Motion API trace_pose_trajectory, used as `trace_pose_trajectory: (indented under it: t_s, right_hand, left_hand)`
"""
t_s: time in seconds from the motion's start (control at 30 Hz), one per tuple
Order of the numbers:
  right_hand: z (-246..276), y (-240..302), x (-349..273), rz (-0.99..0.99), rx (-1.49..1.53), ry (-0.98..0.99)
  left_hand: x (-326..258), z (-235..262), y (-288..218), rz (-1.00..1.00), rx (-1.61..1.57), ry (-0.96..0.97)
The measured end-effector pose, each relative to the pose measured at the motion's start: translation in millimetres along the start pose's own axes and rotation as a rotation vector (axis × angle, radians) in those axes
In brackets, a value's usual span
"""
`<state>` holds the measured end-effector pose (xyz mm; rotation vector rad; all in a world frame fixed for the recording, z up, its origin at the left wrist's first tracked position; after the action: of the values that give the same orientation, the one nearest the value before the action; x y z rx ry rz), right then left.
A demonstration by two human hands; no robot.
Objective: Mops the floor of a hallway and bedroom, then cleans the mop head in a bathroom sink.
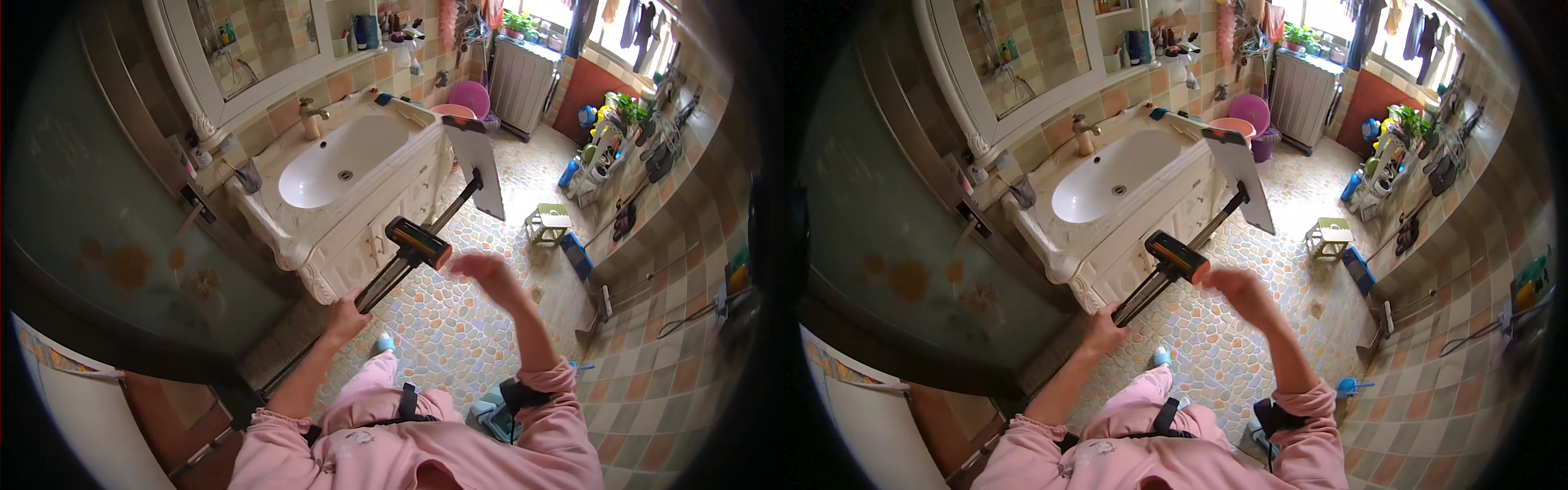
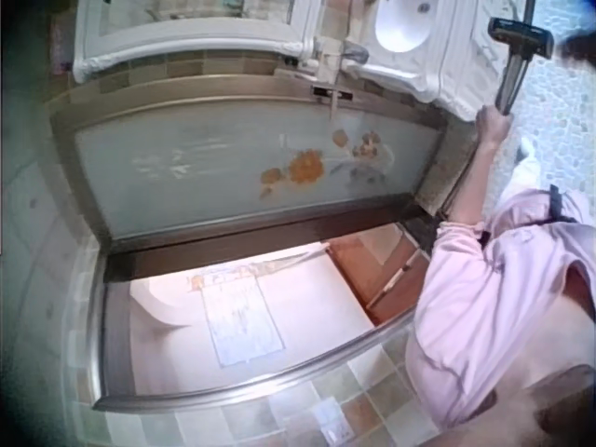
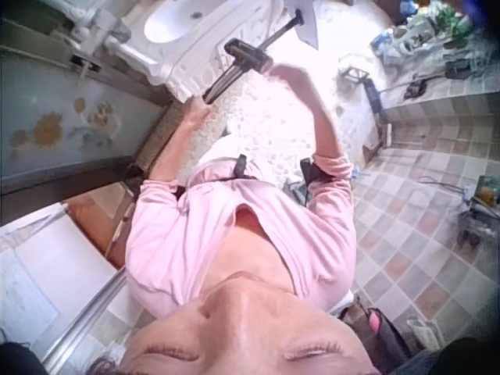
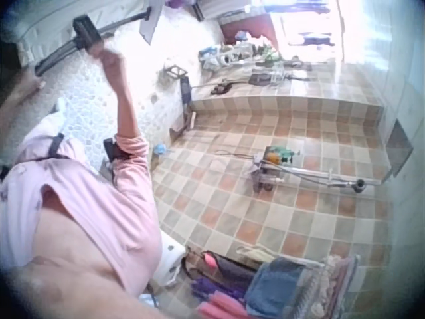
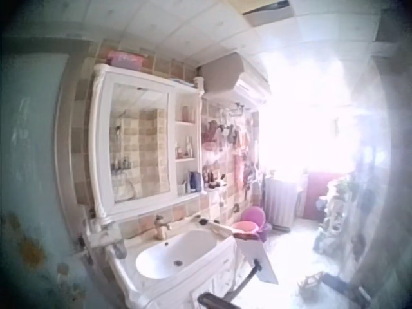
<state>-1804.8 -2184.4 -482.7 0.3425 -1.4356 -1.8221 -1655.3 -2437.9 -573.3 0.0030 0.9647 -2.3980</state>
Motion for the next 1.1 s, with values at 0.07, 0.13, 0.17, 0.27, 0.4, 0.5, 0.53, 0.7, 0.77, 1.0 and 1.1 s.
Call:
trace_pose_trajectory:
  t_s: [0.07,0.13,0.17,0.27,0.4,0.5,0.53,0.7,0.77,1.0,1.1]
  right_hand:
    - [55.9,62.2,43.5,0.082,-0.325,-0.462]
    - [94.6,74.8,87.2,0.364,-0.729,-0.633]
    - [107.8,64.8,109.6,0.319,-0.781,-0.680]
    - [136.4,10.1,171.0,0.118,-0.489,-0.658]
    - [98.4,7.7,213.7,0.128,-0.683,-0.410]
    - [40.3,16.8,233.5,0.362,-0.759,-0.175]
    - [25.9,14.5,240.1,0.349,-0.780,-0.054]
    - [9.7,-16.1,284.2,0.370,-0.612,0.096]
    - [15.7,-22.1,310.7,0.385,-0.550,0.070]
    - [32.1,-124.3,402.6,0.274,-0.229,0.131]
    - [35.4,-160.1,442.9,0.178,-0.139,0.171]
  left_hand:
    - [6.5,15.5,-0.7,0.024,0.031,-0.002]
    - [11.8,25.4,-7.3,0.003,0.062,-0.026]
    - [15.4,31.0,-9.3,-0.009,0.094,-0.057]
    - [33.1,36.4,2.9,0.001,0.102,-0.037]
    - [64.0,50.3,7.6,0.061,0.099,0.002]
    - [95.4,63.8,4.9,0.118,0.122,0.020]
    - [107.5,70.4,2.0,0.087,0.130,-0.014]
    - [160.2,106.3,-6.9,0.138,0.049,-0.115]
    - [177.6,117.4,2.0,0.165,0.034,-0.160]
    - [239.5,134.4,55.9,0.287,-0.043,-0.361]
    - [262.8,130.2,68.0,0.393,0.052,-0.396]
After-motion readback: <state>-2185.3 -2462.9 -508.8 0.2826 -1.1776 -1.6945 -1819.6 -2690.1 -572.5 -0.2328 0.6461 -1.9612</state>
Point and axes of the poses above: each hand's wrist, its own x-axis towards the middle knuckle, its own z-axis out of the back of the hand, y = z × x, the point moved 7 cm from there along x, towards the middle knuckle, and after that the axes turned 9 degrees about z, right-handed, at the moved point
